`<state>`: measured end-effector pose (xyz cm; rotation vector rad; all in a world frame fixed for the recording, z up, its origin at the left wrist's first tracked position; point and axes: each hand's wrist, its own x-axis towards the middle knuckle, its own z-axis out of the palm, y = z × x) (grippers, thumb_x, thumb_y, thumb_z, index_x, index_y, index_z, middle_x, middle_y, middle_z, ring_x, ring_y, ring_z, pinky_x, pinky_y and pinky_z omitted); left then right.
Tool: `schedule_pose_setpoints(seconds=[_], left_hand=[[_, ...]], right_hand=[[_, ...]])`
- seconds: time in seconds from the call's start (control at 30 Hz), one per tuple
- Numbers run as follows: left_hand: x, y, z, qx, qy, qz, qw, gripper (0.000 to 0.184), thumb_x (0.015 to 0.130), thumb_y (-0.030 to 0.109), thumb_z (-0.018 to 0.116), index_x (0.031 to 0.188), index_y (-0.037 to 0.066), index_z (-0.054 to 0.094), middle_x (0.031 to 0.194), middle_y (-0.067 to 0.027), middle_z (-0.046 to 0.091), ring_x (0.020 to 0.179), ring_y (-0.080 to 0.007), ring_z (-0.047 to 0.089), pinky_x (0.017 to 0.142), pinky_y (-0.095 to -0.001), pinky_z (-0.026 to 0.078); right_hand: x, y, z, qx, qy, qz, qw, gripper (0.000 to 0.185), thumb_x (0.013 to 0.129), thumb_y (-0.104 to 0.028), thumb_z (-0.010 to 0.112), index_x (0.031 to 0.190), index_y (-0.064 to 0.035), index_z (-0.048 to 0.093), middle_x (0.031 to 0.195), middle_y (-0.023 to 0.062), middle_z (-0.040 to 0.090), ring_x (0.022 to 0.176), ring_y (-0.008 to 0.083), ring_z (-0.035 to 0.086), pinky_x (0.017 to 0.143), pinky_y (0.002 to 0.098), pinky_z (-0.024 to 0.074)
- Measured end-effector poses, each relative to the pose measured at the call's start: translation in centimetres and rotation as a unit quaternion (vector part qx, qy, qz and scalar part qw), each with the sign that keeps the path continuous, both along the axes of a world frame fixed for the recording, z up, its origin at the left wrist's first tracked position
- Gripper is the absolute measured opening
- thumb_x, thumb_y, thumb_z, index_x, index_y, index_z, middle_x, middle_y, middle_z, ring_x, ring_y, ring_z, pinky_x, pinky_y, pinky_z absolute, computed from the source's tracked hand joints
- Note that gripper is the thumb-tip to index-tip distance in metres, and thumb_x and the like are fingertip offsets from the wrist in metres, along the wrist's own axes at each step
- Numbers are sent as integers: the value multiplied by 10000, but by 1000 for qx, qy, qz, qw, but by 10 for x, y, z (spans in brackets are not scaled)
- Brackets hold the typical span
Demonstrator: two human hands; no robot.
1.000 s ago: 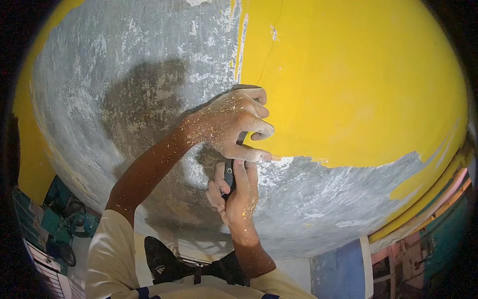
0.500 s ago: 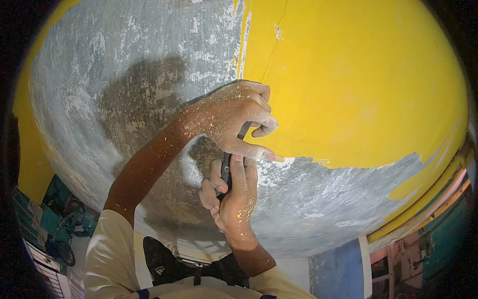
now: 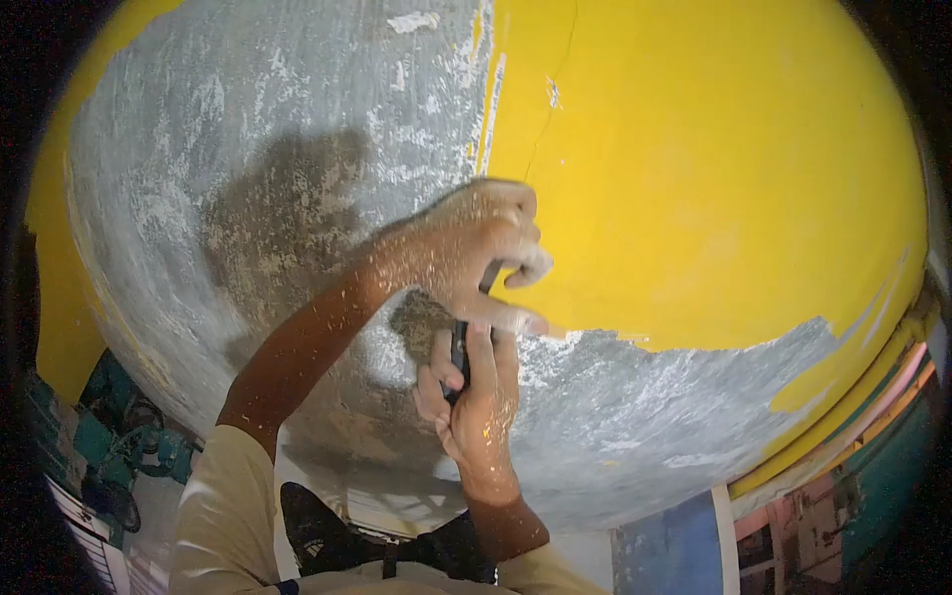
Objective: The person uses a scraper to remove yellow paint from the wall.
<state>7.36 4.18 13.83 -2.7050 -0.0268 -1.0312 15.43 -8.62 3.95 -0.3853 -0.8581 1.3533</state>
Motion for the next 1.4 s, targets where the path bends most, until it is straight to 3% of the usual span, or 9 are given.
schedule_pose_setpoints(seconds=[0.3,0.7,1.13,1.4], left_hand=[[-3,2,0,-19,28,-25,999,439,704,468,784,579,165,492,504,5,479,585,-201,418,659,-349,370],[-4,-2,29,-78,38,-1,996,514,741,521,800,579,137,499,551,19,440,648,-196,444,605,-358,385],[0,-6,40,-51,32,69,996,499,746,456,810,570,137,470,550,27,386,639,-177,399,635,-347,374],[4,2,45,-72,14,51,996,491,781,408,811,572,113,479,553,19,403,636,-166,427,593,-355,373]], right_hand=[[-4,-4,2,17,-7,20,1000,199,1100,-333,380,1170,-160,447,627,-24,327,354,62,234,314,213,229],[-2,-5,30,47,14,40,998,186,1107,-316,365,1152,-178,481,637,-32,326,355,48,213,303,199,225],[9,4,38,60,-16,39,997,144,1099,-297,390,1110,-170,456,612,-29,332,333,58,235,279,211,230],[11,1,49,57,-36,24,997,149,1093,-289,405,1119,-153,458,609,-30,335,328,62,229,279,212,225]])
